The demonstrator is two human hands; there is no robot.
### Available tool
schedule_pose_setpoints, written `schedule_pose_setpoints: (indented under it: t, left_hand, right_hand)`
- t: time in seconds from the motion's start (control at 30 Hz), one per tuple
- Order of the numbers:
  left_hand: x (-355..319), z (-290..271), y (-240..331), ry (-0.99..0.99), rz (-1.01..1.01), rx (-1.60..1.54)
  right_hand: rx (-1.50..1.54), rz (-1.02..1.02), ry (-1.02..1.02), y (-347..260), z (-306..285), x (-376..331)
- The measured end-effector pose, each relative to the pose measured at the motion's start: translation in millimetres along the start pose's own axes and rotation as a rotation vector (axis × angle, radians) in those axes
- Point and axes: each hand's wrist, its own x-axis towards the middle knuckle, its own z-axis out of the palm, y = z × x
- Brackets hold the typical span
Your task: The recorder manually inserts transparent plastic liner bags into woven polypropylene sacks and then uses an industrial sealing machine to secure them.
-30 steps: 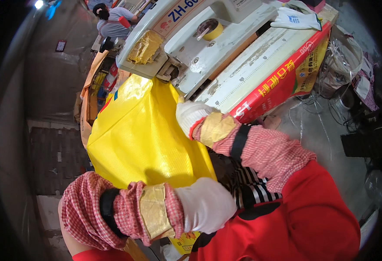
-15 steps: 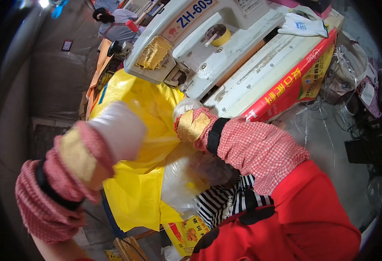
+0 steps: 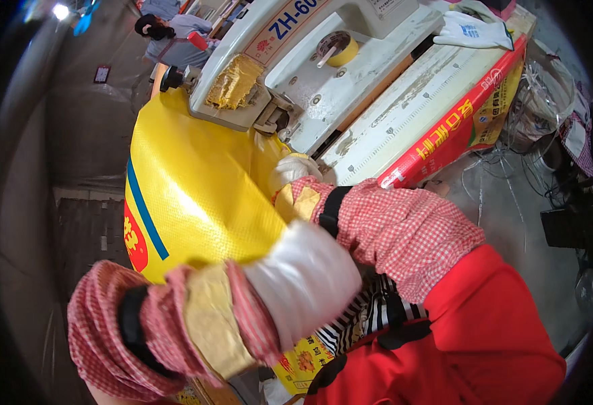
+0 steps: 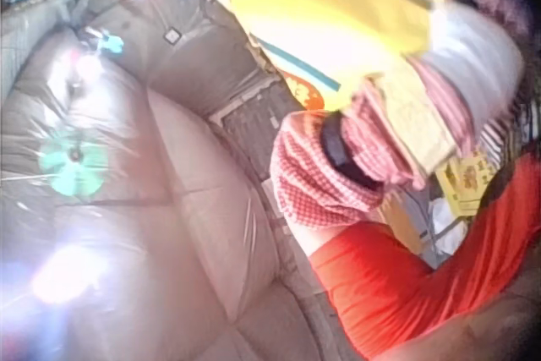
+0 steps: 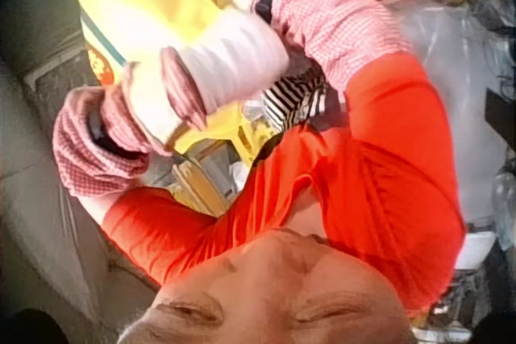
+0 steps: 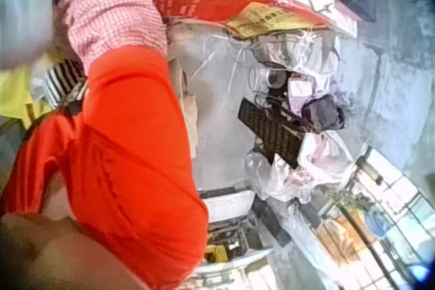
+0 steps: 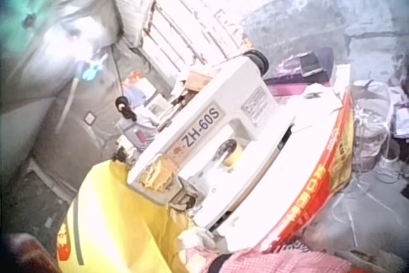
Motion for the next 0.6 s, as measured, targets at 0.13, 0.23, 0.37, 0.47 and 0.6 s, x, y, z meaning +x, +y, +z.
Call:
schedule_pose_setpoints:
  t: [0.13, 0.23, 0.37, 0.47, 0.6]
  left_hand:
    - [-12.7, -20.3, -62.4, 0.187, -0.251, 0.254]
    - [-68.1, -33.7, -107.5, 0.454, -0.47, 0.32]
    - [-118.7, -16.7, -96.6, 0.351, -0.3, -0.05]
    - [-70.7, 32.2, -34.9, 0.725, 0.49, -0.416]
    - [1.6, 66.2, 24.4, 0.49, -0.014, -0.618]
  right_hand:
    - [0.007, -0.009, -0.002, 1.6, -2.8, -2.1]
    - [0.015, -0.014, -0.015, 2.5, -4.9, -6.4]
    - [0.028, -0.023, -0.034, 6.1, -5.4, -15.5]
    - [0.038, -0.032, -0.034, 8.7, -6.3, -16.7]
    - [0.041, -0.035, -0.022, 12.5, -12.6, -20.3]
